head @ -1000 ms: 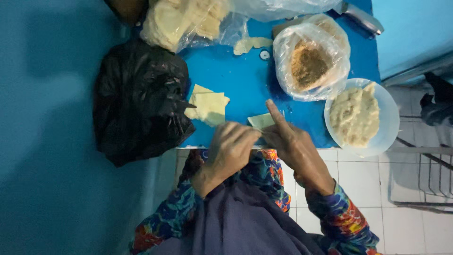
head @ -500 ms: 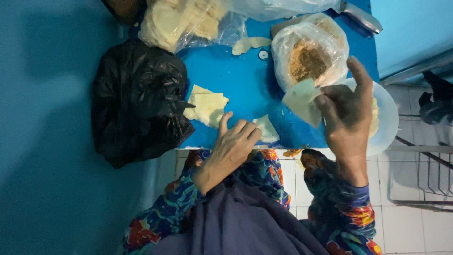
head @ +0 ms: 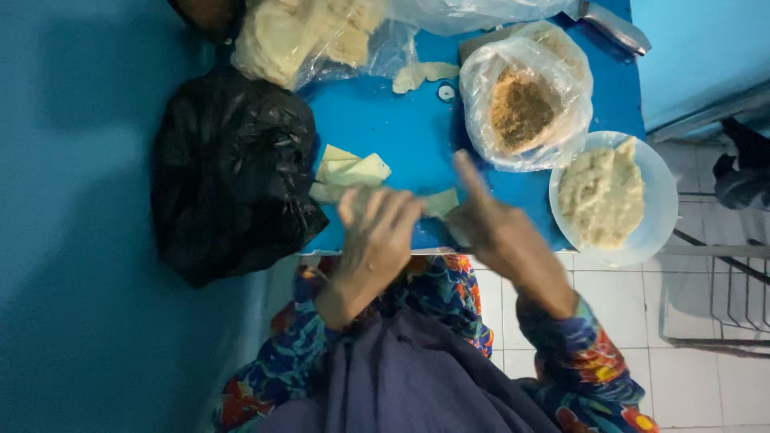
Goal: The person sits at a small blue table folding pieces of dough into small filled parcels, pressing the edges closed by hand and setting finished pieces on the table. They occasionally take dough pieces from a plate and reach into a bag of brown filling while working through the stack of dough sheets.
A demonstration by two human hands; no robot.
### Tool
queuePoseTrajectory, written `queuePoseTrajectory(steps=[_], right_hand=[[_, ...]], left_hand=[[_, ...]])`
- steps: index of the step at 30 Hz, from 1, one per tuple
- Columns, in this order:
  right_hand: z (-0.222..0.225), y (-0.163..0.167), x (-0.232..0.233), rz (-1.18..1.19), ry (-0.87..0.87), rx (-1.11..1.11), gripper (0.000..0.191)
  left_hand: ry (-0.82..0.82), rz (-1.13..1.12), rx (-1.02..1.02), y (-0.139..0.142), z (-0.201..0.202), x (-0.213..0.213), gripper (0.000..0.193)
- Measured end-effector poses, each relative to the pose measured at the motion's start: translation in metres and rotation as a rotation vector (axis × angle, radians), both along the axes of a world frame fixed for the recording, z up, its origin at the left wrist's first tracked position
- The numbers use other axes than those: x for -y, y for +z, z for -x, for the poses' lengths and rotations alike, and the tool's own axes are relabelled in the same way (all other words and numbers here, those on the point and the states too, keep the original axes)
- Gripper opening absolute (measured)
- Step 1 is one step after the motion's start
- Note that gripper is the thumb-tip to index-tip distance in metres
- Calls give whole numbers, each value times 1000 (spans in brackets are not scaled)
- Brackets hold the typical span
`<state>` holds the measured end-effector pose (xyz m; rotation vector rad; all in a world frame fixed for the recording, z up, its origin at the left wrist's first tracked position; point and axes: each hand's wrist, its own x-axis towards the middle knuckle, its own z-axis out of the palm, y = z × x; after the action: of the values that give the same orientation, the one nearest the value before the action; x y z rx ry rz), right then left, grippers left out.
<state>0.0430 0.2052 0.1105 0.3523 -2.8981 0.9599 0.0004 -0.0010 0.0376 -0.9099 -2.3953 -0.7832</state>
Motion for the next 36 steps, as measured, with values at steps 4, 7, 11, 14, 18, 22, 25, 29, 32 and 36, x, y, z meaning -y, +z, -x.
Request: queuePoseTrajectory(steps=[4, 7, 11, 14, 18, 22, 25, 29, 32, 36], right_hand=[[5, -11, 5, 66, -1, 61, 86], [6, -13, 3, 79, -37, 43, 88], [6, -14, 2, 106, -62, 58, 89], [7, -16, 1, 99, -81, 77, 89], [8, -18, 1, 81, -86, 62, 87], [8, -20, 0, 101, -97, 51, 83], [4, -21, 0, 117, -81, 42, 81], [0, -24, 2, 83, 43, 58, 84], [7, -19, -2, 102, -7, 79, 82], [20, 7, -16, 78, -127, -92, 78]], left_hand=[[-149, -18, 4, -15, -11, -8, 23], [-172, 0, -2, -21, -13, -9, 30], [-138, 25, 1, -26, -17, -10, 33], [-158, 59, -24, -30, -18, -10, 28], [-154, 11, -9, -34, -20, -8, 21], [-166, -8, 7, -33, -23, -6, 22], [-158, 6, -4, -32, -21, -8, 19], [-146, 36, 31, -29, -20, -10, 19], [-180, 5, 74, -28, -19, -11, 16], [-179, 20, 22, -27, -16, -16, 10]])
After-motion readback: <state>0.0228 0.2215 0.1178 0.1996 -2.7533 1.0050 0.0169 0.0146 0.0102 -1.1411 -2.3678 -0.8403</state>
